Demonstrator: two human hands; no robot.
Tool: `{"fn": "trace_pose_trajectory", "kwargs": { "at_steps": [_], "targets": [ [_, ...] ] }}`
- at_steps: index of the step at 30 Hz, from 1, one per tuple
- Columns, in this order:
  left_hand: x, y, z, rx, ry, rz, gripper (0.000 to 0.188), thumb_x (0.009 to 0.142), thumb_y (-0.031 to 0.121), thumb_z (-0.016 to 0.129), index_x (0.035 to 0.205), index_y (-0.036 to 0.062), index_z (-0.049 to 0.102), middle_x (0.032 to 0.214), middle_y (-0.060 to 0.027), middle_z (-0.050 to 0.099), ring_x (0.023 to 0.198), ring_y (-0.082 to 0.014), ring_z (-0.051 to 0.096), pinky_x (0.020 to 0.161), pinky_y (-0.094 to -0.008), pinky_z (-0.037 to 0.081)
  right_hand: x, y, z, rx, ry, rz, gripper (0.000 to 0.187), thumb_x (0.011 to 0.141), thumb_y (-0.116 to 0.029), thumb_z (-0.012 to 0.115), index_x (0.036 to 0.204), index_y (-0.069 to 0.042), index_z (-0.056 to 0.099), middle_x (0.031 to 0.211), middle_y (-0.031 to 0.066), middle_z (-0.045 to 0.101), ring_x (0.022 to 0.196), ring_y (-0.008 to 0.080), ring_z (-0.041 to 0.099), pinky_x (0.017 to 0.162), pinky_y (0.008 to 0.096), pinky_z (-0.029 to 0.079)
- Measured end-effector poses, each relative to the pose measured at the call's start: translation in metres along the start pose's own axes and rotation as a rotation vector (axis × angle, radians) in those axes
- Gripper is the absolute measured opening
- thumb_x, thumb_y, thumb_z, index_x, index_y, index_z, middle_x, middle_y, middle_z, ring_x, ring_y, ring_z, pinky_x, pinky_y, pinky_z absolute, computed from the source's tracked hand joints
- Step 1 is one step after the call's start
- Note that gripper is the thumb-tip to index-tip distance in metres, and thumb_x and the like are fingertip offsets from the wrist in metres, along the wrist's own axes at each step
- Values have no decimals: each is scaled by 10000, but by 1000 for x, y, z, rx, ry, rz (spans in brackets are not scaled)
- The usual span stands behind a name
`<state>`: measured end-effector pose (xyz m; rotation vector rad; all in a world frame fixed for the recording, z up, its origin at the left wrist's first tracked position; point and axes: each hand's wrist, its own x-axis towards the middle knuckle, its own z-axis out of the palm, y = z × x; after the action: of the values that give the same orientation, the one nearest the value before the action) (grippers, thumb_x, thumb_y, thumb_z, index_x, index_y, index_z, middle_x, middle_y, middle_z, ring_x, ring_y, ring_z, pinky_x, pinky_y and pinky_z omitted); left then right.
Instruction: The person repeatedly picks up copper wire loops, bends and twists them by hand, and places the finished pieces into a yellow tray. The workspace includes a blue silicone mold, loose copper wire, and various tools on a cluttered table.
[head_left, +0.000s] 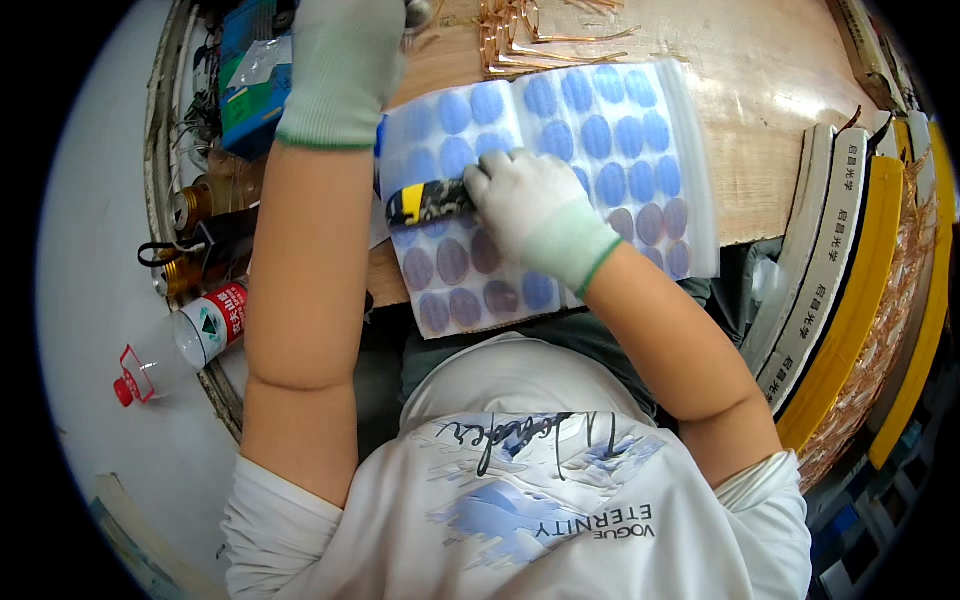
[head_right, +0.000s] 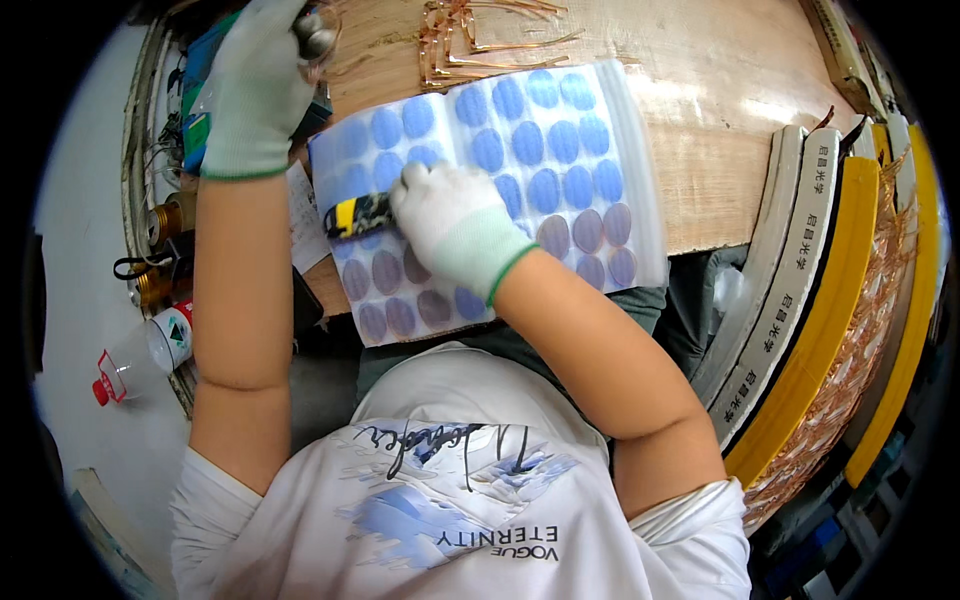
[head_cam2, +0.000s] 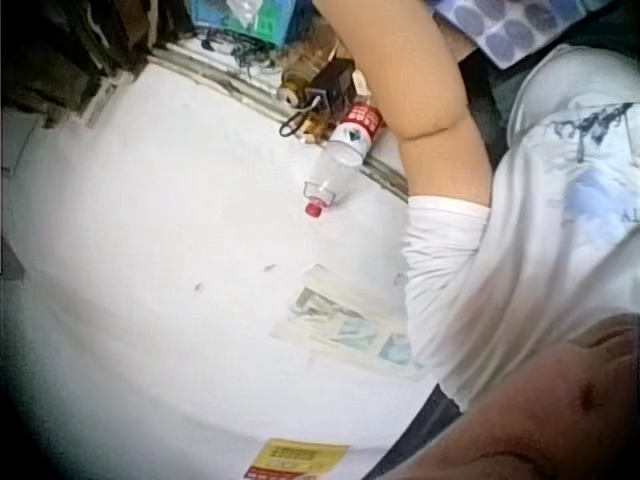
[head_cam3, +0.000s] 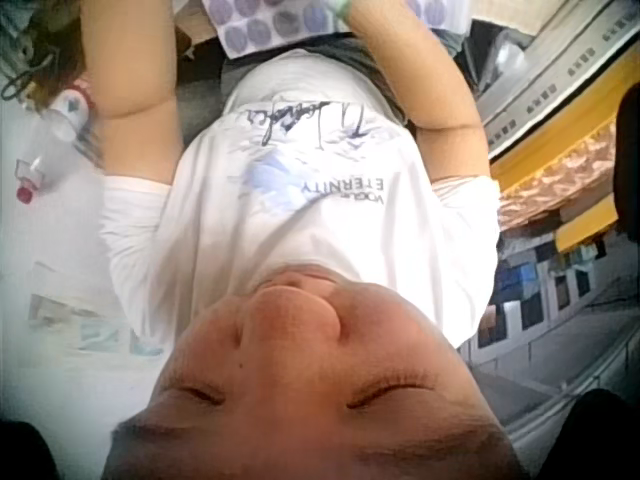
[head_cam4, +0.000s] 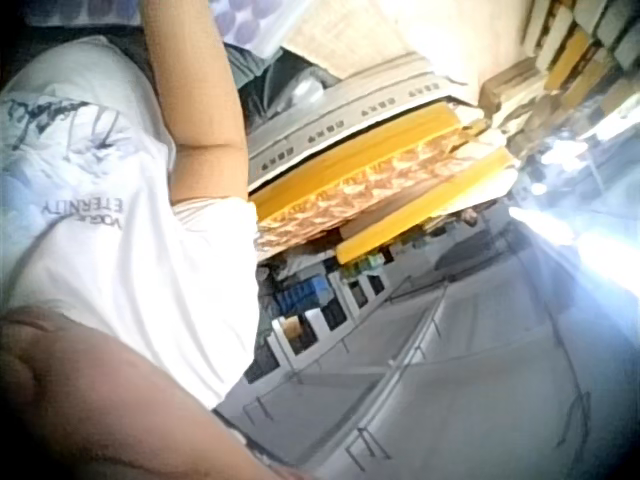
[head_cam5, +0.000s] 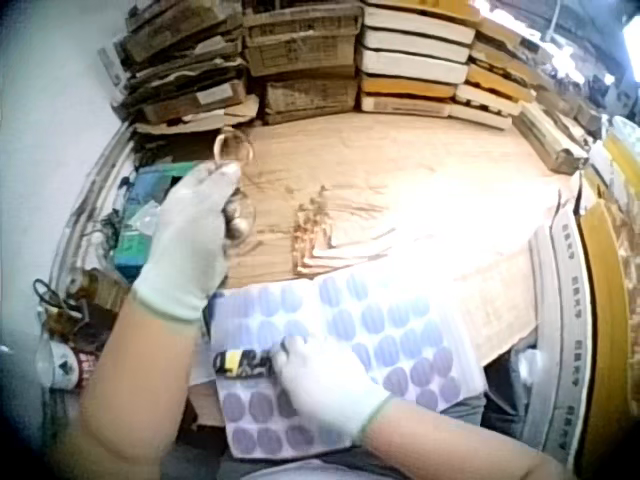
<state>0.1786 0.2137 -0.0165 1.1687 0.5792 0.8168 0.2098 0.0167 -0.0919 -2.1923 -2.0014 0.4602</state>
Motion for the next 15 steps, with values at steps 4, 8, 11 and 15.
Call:
{"fn": "trace_pose_trajectory", "kwargs": {
  "at_steps": [4, 8, 11, 15],
  "targets": [
    [-76, 41, -20, 453, -2, 153, 281, 996, 283, 659, 1080, 15, 658, 908, -49, 645, 762, -126, 603, 666, -266, 499, -10, -6, 0, 93, 166, 94, 233, 806, -144, 678, 1028, -74, 663, 1063, 93, 640, 987, 287, 666, 824, 434, 565],
    [-192, 49, -51, 908, -273, 445, 210, 1041, 142, 551, 1067, -51, 631, 817, -41, 621, 667, -143, 580, 648, -282, 494, -43, -31, 8, 184, 160, 196, 292, 808, -236, 724, 1030, -60, 656, 1078, 132, 622, 1011, 324, 652, 865, 452, 555],
    [-251, 47, -68, 590, -477, 190, 204, 1046, 102, 537, 1141, -65, 604, 938, -114, 712, 785, -159, 687, 722, -307, 567, -49, -44, 22, 165, 90, 310, 301, 848, -293, 738, 997, -48, 645, 1115, 175, 612, 1002, 351, 655, 884, 444, 557],
    [-283, 37, -61, 352, -534, 51, 222, 1051, 79, 524, 1228, -54, 502, 987, -151, 706, 889, -181, 714, 815, -343, 591, -46, -44, 26, 341, 136, 395, 253, 872, -226, 693, 1033, -42, 627, 1137, 209, 643, 995, 411, 665, 858, 487, 555]
  ]
}}
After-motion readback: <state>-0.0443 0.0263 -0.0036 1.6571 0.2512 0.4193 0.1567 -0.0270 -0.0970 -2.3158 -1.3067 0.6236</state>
